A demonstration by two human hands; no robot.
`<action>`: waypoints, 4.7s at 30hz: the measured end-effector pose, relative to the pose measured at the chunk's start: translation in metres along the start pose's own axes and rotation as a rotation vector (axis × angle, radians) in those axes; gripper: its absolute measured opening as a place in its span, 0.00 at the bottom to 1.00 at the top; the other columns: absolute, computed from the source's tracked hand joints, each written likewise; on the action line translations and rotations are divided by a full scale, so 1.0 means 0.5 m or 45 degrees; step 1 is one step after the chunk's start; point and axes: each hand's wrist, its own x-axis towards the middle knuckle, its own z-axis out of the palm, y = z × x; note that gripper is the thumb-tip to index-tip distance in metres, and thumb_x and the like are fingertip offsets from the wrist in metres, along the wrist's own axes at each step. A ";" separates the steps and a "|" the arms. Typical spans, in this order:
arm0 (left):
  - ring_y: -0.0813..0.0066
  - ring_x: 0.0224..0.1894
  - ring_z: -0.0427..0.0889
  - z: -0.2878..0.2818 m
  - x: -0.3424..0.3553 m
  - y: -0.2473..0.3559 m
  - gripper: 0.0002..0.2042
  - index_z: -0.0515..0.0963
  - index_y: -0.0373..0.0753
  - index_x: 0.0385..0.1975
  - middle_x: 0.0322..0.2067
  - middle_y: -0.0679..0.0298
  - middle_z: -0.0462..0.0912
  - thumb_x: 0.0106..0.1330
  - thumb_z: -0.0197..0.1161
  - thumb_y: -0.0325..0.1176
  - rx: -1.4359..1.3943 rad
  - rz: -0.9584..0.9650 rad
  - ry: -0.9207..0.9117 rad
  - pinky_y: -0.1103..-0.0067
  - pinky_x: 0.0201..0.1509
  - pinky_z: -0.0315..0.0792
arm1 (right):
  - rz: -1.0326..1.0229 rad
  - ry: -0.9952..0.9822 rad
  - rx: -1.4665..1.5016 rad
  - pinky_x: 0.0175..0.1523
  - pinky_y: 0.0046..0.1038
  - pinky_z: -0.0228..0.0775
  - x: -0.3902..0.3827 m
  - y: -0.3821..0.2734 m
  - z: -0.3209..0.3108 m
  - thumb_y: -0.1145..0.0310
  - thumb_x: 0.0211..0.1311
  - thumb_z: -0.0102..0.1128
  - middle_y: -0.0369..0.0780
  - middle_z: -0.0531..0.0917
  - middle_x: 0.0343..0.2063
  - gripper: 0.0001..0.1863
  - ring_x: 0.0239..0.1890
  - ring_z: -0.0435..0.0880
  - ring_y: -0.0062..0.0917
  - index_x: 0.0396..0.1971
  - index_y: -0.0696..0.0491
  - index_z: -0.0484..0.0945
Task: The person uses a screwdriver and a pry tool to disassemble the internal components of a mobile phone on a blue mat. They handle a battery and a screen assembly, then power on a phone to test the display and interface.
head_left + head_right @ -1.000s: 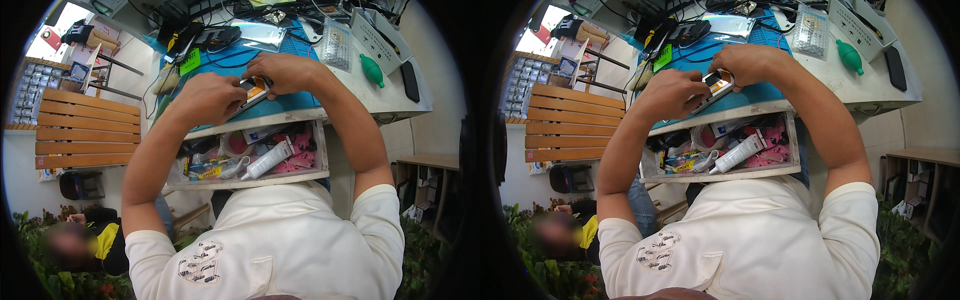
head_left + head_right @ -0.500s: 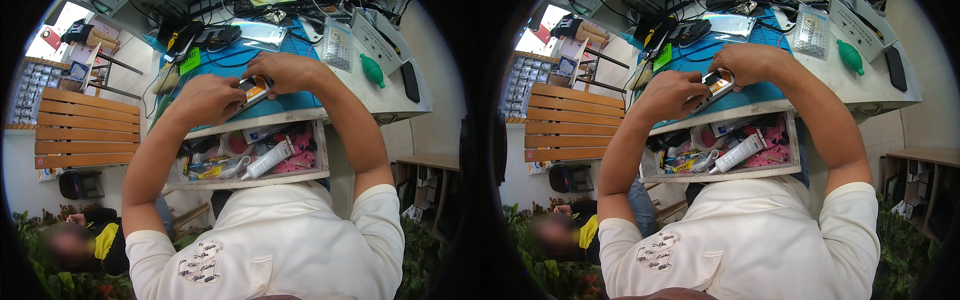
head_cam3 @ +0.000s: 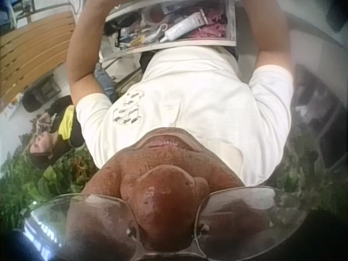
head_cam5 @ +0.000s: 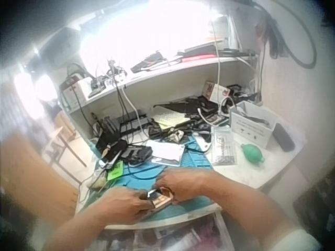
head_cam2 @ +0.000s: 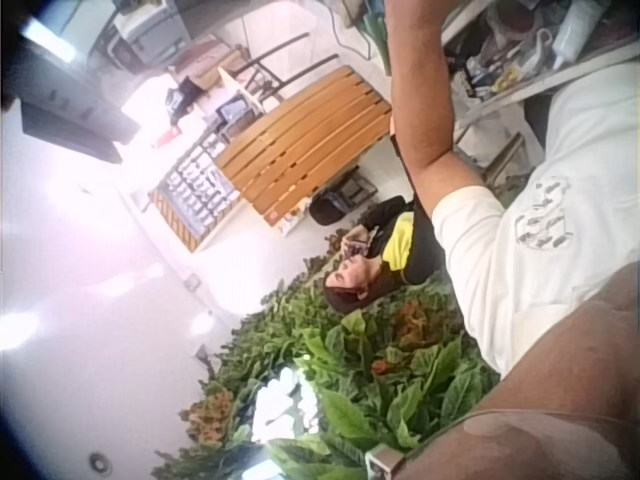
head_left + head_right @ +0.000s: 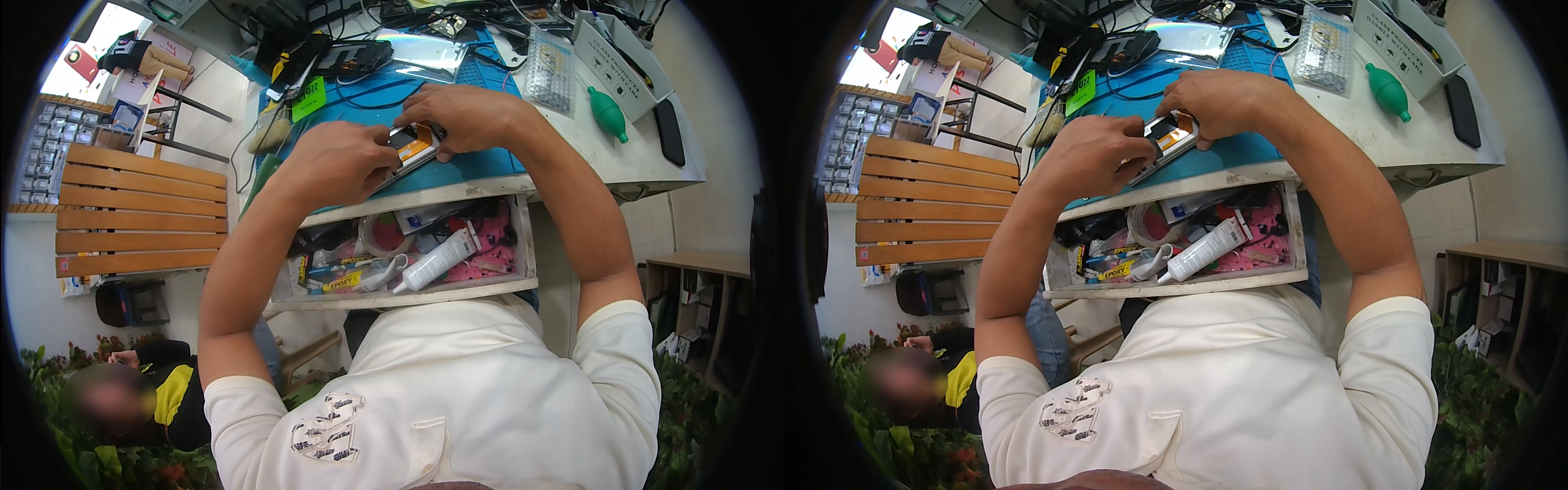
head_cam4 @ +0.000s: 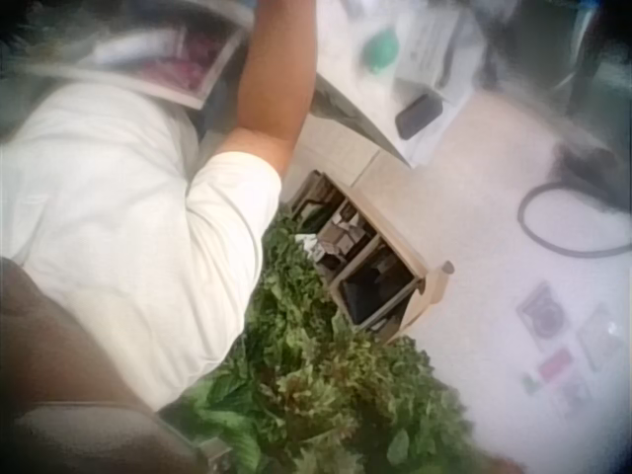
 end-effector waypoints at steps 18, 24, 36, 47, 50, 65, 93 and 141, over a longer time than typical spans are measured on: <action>0.54 0.37 0.90 -0.005 -0.012 0.001 0.05 0.92 0.50 0.37 0.37 0.65 0.88 0.65 0.71 0.32 -0.023 -0.052 -0.042 0.60 0.40 0.81 | 0.020 -0.047 0.006 0.77 0.40 0.73 0.005 -0.010 -0.008 0.76 0.45 0.88 0.39 0.87 0.62 0.45 0.71 0.79 0.39 0.70 0.52 0.83; 0.55 0.35 0.89 -0.004 -0.018 -0.005 0.05 0.92 0.50 0.38 0.38 0.65 0.88 0.65 0.75 0.32 -0.007 -0.040 -0.051 0.61 0.39 0.81 | -0.061 0.051 -0.056 0.75 0.39 0.75 0.005 0.016 0.010 0.72 0.46 0.90 0.37 0.89 0.60 0.43 0.68 0.82 0.37 0.68 0.47 0.85; 0.55 0.34 0.89 -0.005 -0.031 -0.008 0.05 0.92 0.48 0.38 0.38 0.63 0.88 0.64 0.76 0.31 -0.011 -0.027 -0.043 0.61 0.39 0.80 | -0.063 0.054 -0.046 0.74 0.40 0.76 0.005 0.012 0.009 0.74 0.43 0.90 0.38 0.89 0.59 0.45 0.67 0.83 0.38 0.68 0.48 0.85; 0.54 0.37 0.90 -0.019 -0.039 -0.007 0.04 0.92 0.47 0.36 0.38 0.62 0.88 0.64 0.74 0.31 -0.021 -0.059 -0.112 0.60 0.41 0.82 | -0.069 0.067 -0.048 0.74 0.40 0.77 0.003 0.008 0.007 0.75 0.44 0.89 0.38 0.89 0.57 0.44 0.67 0.84 0.38 0.68 0.49 0.85; 0.53 0.36 0.89 -0.015 -0.044 -0.013 0.05 0.92 0.48 0.38 0.38 0.62 0.88 0.63 0.75 0.31 -0.029 -0.043 -0.097 0.60 0.39 0.81 | -0.063 0.078 -0.057 0.74 0.40 0.77 0.002 0.006 0.007 0.75 0.44 0.89 0.38 0.89 0.58 0.43 0.67 0.84 0.38 0.68 0.49 0.85; 0.53 0.34 0.88 -0.005 -0.053 -0.019 0.05 0.92 0.48 0.37 0.37 0.62 0.88 0.64 0.75 0.31 -0.075 -0.039 -0.054 0.60 0.38 0.80 | -0.048 0.053 -0.056 0.75 0.40 0.77 0.003 0.000 0.002 0.75 0.43 0.89 0.39 0.89 0.59 0.45 0.68 0.83 0.38 0.69 0.49 0.85; 0.55 0.35 0.88 -0.007 -0.079 -0.022 0.03 0.91 0.47 0.35 0.37 0.63 0.87 0.64 0.75 0.29 -0.099 -0.052 -0.011 0.61 0.38 0.79 | 0.095 -0.082 -0.027 0.80 0.39 0.73 0.002 -0.032 -0.020 0.78 0.46 0.87 0.40 0.84 0.68 0.47 0.73 0.79 0.39 0.72 0.51 0.81; 0.55 0.38 0.88 0.013 -0.074 -0.012 0.04 0.91 0.49 0.39 0.39 0.64 0.86 0.67 0.75 0.31 -0.075 -0.105 0.045 0.61 0.40 0.79 | -0.027 0.046 -0.071 0.73 0.40 0.77 0.003 -0.009 -0.003 0.76 0.44 0.88 0.40 0.89 0.58 0.44 0.66 0.84 0.39 0.69 0.51 0.85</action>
